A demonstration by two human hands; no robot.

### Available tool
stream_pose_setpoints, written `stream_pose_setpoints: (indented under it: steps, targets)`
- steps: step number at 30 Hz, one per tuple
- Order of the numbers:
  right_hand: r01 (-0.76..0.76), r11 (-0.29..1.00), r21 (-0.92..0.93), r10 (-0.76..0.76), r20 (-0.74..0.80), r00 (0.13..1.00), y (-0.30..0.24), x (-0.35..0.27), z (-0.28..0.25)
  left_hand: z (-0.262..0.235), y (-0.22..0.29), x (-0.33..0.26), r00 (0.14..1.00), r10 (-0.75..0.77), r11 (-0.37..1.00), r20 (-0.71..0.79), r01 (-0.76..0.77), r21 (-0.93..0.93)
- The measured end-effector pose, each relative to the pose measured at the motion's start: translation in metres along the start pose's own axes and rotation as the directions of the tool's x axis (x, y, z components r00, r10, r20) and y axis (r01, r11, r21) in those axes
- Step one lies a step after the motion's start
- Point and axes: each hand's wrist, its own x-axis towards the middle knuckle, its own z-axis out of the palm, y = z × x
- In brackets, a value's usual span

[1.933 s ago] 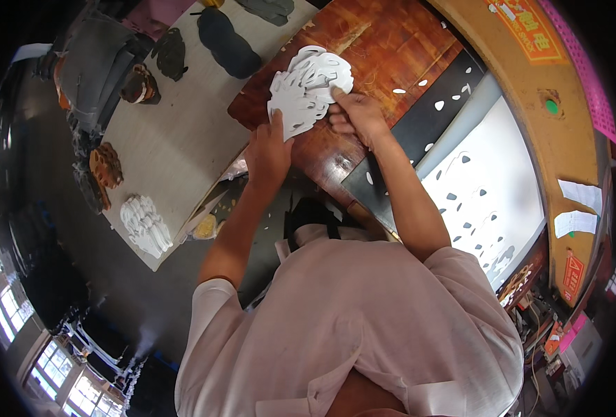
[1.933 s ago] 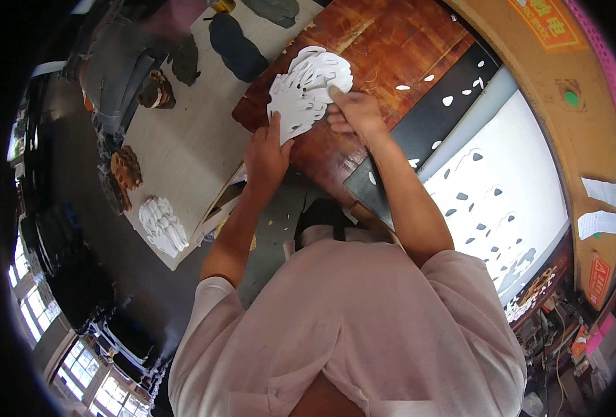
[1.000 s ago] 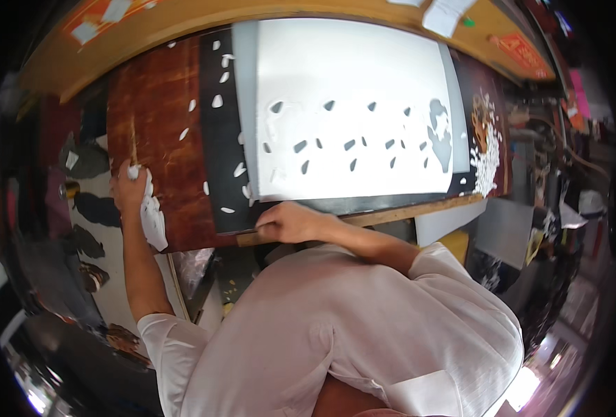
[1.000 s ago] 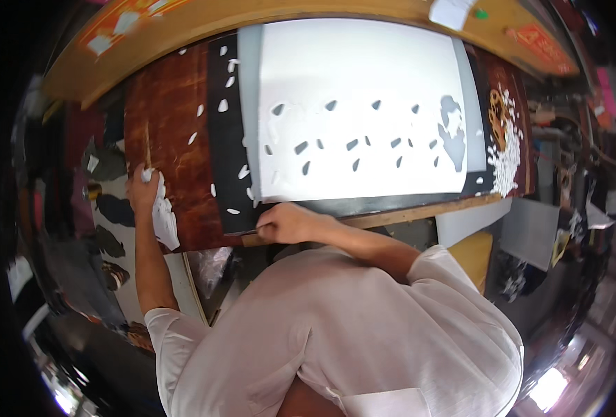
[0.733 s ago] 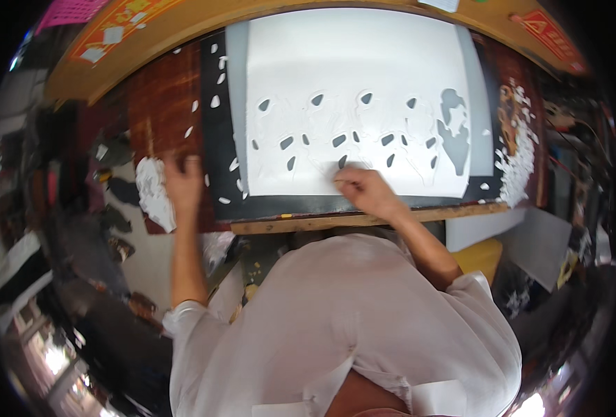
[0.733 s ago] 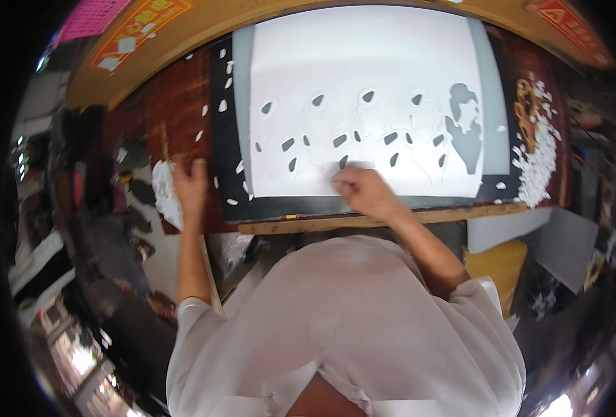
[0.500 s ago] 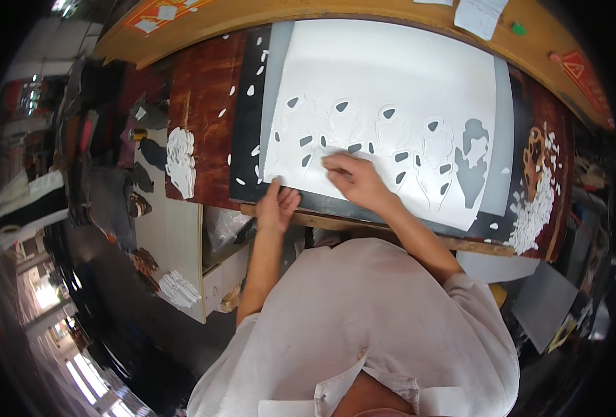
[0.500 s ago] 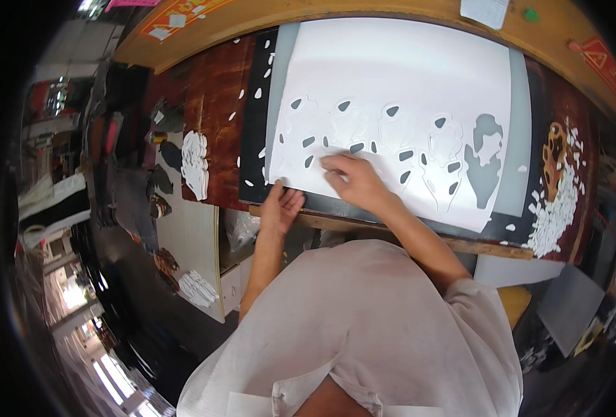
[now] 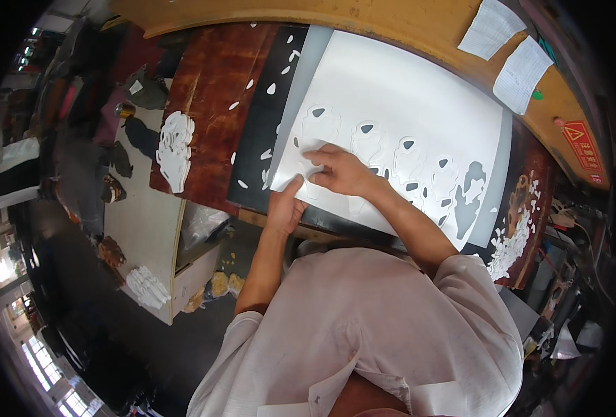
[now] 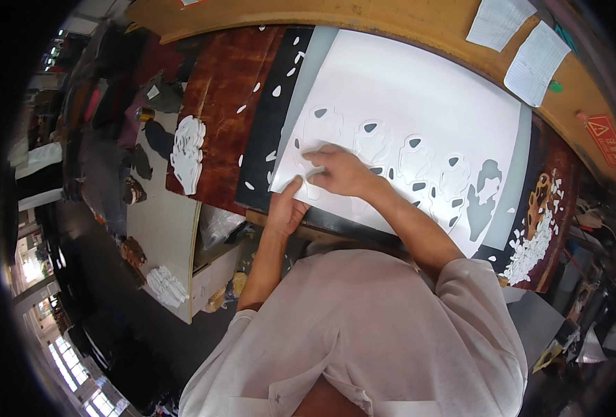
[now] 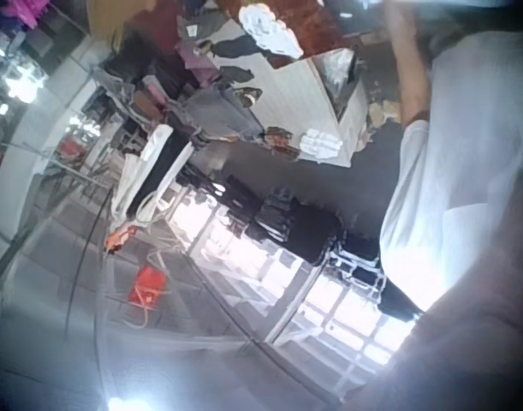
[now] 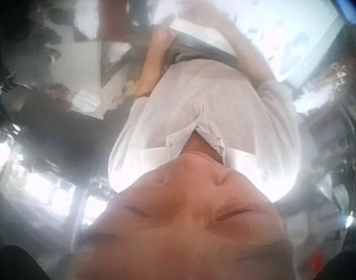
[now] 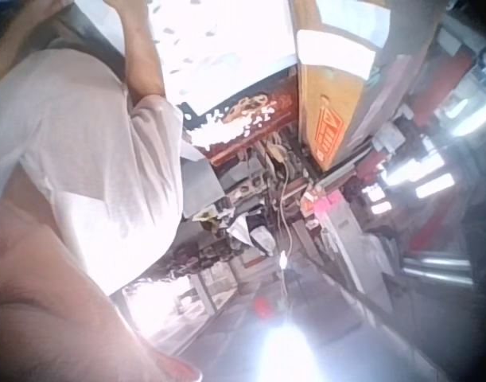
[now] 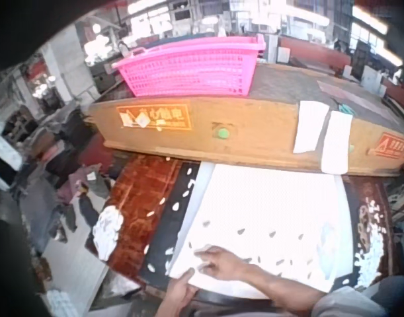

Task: The person uses a wooden hand punch to cut multiple shapes from a white sheet on a worktable. They repeatedly press the punch into the sheet, remove the cutouts, and stack them. The person also clears debris and repositions the sheet to continue punching.

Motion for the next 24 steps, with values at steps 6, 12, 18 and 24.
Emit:
stream_pose_setpoints:
  steps: [6,12,18,24]
  targets:
    - [0.334,0.897,-0.289,-0.367,-0.068,0.928,0.009,0.025,0.010,-0.008,0.004,0.006,0.998,-0.021,0.977,-0.066,0.034,0.212]
    - [0.249,0.943,-0.221,-0.279,-0.120,0.953,-0.042,-0.021,0.024,-0.014,-0.009,0.013,0.998,0.029,1.000,-0.062,-0.028,0.007]
    - [-0.211,0.965,-0.158,0.221,0.052,0.974,-0.011,-0.016,-0.005,-0.017,0.015,0.001,0.999,0.005,0.998,0.040,-0.003,-0.059]
    - [-0.054,0.868,-0.493,-0.087,-0.257,0.962,0.048,0.085,-0.014,-0.031,0.065,0.026,0.998,0.061,0.909,0.024,-0.065,0.412]
